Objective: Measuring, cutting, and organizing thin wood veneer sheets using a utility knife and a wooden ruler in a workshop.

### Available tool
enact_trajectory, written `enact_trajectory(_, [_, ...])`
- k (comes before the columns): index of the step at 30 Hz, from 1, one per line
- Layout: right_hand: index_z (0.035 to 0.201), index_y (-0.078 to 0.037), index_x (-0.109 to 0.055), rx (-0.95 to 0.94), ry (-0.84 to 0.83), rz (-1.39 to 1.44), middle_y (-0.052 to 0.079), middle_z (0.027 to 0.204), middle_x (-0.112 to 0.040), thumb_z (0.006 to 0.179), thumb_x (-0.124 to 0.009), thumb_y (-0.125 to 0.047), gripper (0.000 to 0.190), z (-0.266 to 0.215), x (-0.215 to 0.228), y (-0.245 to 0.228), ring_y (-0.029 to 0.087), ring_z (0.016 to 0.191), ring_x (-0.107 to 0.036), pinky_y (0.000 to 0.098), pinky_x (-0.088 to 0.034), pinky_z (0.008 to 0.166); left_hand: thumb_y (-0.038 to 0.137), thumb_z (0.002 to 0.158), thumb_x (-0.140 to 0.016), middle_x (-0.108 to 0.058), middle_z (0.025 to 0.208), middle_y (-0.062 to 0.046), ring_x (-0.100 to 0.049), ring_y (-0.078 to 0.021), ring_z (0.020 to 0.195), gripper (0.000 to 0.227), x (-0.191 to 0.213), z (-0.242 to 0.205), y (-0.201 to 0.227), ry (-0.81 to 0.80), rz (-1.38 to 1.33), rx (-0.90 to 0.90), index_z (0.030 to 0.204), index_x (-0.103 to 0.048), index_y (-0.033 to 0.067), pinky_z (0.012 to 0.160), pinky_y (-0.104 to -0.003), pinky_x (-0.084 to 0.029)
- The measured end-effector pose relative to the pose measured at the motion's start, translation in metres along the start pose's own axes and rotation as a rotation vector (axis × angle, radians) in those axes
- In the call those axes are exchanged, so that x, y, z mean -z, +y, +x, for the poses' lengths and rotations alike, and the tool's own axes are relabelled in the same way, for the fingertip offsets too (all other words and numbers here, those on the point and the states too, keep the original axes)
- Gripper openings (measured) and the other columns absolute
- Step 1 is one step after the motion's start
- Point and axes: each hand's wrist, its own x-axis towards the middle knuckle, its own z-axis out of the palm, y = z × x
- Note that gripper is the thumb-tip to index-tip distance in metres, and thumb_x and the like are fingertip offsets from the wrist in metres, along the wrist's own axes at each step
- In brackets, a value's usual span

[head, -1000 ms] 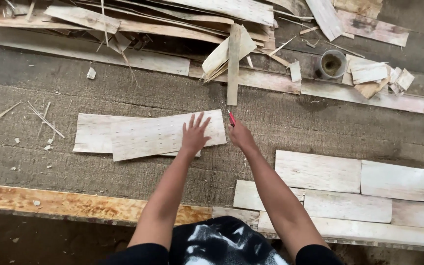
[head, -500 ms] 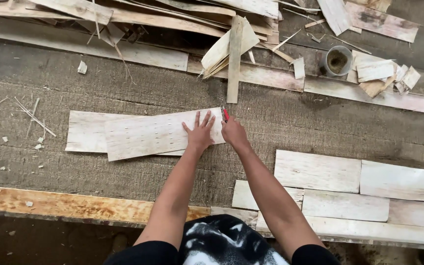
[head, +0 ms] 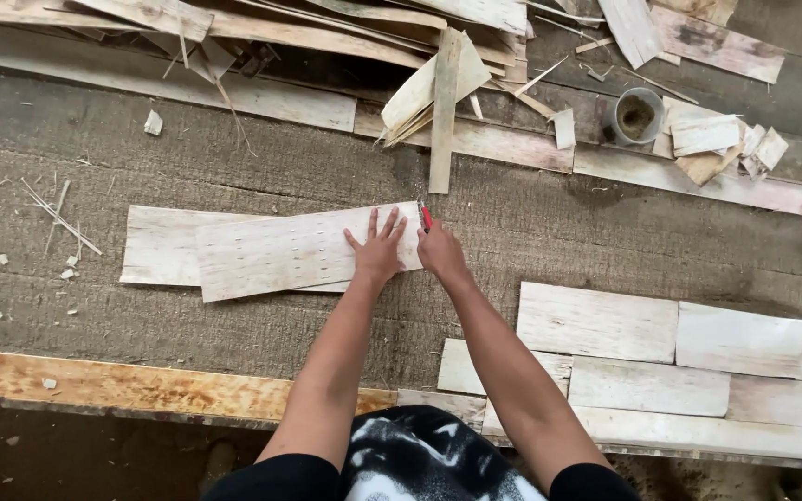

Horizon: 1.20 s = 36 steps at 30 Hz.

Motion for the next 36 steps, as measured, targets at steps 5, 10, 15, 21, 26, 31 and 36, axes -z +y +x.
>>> enact_trajectory(5, [0.134, -0.003, -0.05, -0.001, 0.019, -0.002, 0.03, 0.122, -0.067, 0.104, -0.037, -0.042, 0.051, 0.015, -0.012, 0.011, 0.049, 0.117, -0.066, 0.0563, -0.054, 0.098, 0.041, 0.086, -0.079, 0.005, 0.173, 0.015, 0.013, -0.0298, 0.159, 0.103, -0.001, 0.0, 0.0, 0.005, -0.011, -0.003, 0.165, -0.013, 0.035, 0.11, -0.089, -0.009])
enact_trajectory(10, [0.139, -0.005, -0.05, 0.003, 0.027, 0.011, 0.028, 0.123, -0.067, 0.103, -0.039, -0.042, 0.053, 0.017, -0.014, 0.013, 0.047, 0.117, -0.066, 0.0549, -0.054, 0.097, 0.042, 0.085, -0.08, 0.005, 0.173, 0.014, 0.013, -0.0302, 0.159, 0.104, -0.002, 0.0, -0.001, 0.014, -0.008, -0.007, 0.165, -0.013, 0.0346, 0.11, -0.089, -0.009])
enact_trajectory(15, [0.137, 0.001, -0.05, -0.011, -0.015, 0.019, 0.034, 0.127, -0.063, 0.105, -0.037, -0.037, 0.051, -0.007, 0.01, -0.008, 0.051, 0.123, -0.062, 0.0569, -0.051, 0.103, 0.041, 0.086, -0.08, 0.004, 0.173, 0.014, 0.013, -0.0297, 0.159, 0.103, 0.0, -0.002, 0.0, 0.02, -0.018, -0.003, 0.165, -0.014, 0.0351, 0.11, -0.089, -0.009])
enact_trajectory(21, [0.136, -0.007, -0.05, -0.025, -0.04, -0.029, 0.029, 0.126, -0.064, 0.103, -0.039, -0.047, 0.053, 0.016, -0.006, 0.006, 0.048, 0.122, -0.063, 0.0556, -0.052, 0.101, 0.042, 0.085, -0.08, 0.006, 0.173, 0.015, 0.013, -0.0291, 0.159, 0.104, -0.002, 0.001, 0.0, 0.004, -0.01, 0.008, 0.165, -0.013, 0.0357, 0.111, -0.089, -0.008])
enact_trajectory(26, [0.139, -0.007, -0.05, -0.021, -0.083, -0.035, 0.028, 0.13, -0.063, 0.103, -0.037, -0.045, 0.054, 0.001, -0.005, 0.012, 0.046, 0.125, -0.061, 0.0544, -0.052, 0.102, 0.042, 0.085, -0.08, 0.005, 0.173, 0.015, 0.012, -0.0294, 0.159, 0.103, 0.002, -0.005, 0.001, 0.018, -0.006, 0.007, 0.164, -0.014, 0.0359, 0.111, -0.089, -0.009])
enact_trajectory(31, [0.143, -0.005, -0.047, -0.035, -0.145, -0.014, 0.03, 0.129, -0.063, 0.105, -0.037, -0.043, 0.054, -0.053, -0.013, 0.028, 0.047, 0.125, -0.061, 0.0552, -0.053, 0.1, 0.042, 0.085, -0.08, 0.006, 0.173, 0.016, 0.012, -0.0289, 0.159, 0.104, -0.002, -0.003, 0.001, 0.024, -0.002, 0.01, 0.164, -0.013, 0.0369, 0.111, -0.089, -0.008])
enact_trajectory(36, [0.139, 0.0, -0.053, -0.032, -0.266, -0.049, 0.033, 0.131, -0.062, 0.103, -0.039, -0.039, 0.055, -0.1, 0.019, 0.023, 0.049, 0.128, -0.058, 0.0565, -0.05, 0.103, 0.041, 0.084, -0.081, 0.005, 0.173, 0.014, 0.011, -0.0296, 0.159, 0.104, -0.003, -0.006, 0.0, 0.034, -0.007, 0.005, 0.164, -0.015, 0.0361, 0.111, -0.089, -0.009])
